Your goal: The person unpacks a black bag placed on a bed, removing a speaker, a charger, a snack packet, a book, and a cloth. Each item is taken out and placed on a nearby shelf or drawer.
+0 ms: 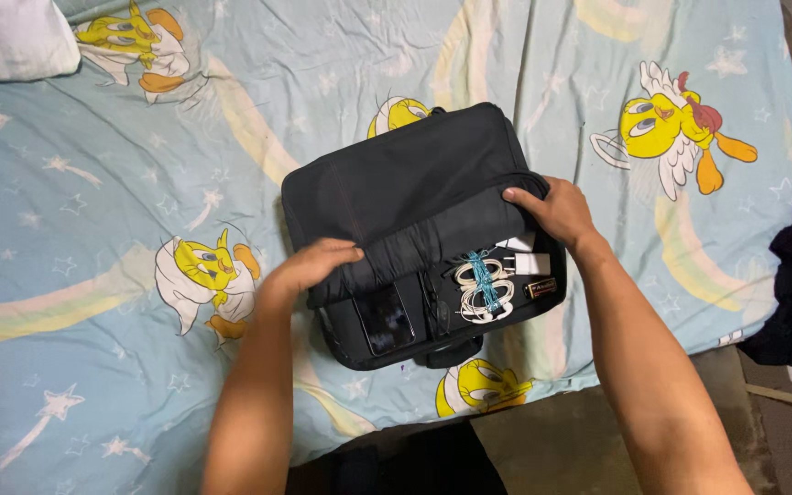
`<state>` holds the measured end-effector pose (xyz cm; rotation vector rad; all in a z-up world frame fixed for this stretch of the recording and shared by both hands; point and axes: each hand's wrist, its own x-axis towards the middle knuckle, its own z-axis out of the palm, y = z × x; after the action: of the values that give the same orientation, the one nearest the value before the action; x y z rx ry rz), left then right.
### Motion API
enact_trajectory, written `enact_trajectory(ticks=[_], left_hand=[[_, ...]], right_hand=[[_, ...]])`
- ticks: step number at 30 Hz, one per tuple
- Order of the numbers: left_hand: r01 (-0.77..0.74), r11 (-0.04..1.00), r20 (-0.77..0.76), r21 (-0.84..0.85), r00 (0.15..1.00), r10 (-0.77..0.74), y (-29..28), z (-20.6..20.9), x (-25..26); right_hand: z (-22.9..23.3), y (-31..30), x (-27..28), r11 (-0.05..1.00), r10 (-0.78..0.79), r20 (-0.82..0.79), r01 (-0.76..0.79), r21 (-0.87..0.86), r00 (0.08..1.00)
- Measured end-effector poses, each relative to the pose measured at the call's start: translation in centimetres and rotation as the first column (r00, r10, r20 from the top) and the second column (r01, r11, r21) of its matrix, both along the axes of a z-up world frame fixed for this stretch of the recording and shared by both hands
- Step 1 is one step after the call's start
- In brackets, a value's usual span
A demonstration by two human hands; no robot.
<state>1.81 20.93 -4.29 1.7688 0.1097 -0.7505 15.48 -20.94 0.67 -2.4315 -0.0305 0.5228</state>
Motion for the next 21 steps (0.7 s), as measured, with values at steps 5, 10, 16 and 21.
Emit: enact_trajectory(ticks=[5,10,16,21], left_hand=[[-0.045,0.926,0.011,0.375,0.999,0.044,-0.9,6.1,0.9],[-0.250,0.642,0.210,0.725,0.968,0.139,-5.1,10.5,0.0],[-0.520,0.396,0.611,0.757,0.777,-0.149,-6.7,9.1,-1.0],[-0.562,0.352,0.658,0.749,0.567,-0.496,-9.6,6.4,-2.9]], right_hand=[[-0.7,0.5,0.5,0.994,-0.096,-0.069,0.092,-0.060,0.993],[-1.6,1.1,0.7,0.984,-0.151,-0.073,0.142,-0.111,0.986],[-2.9,1.5,1.5,0.965,-0.207,-0.092,0.188,-0.184,0.974],[-3.2,1.5,1.1,0.964,-0.207,-0.031,0.198,-0.178,0.978]])
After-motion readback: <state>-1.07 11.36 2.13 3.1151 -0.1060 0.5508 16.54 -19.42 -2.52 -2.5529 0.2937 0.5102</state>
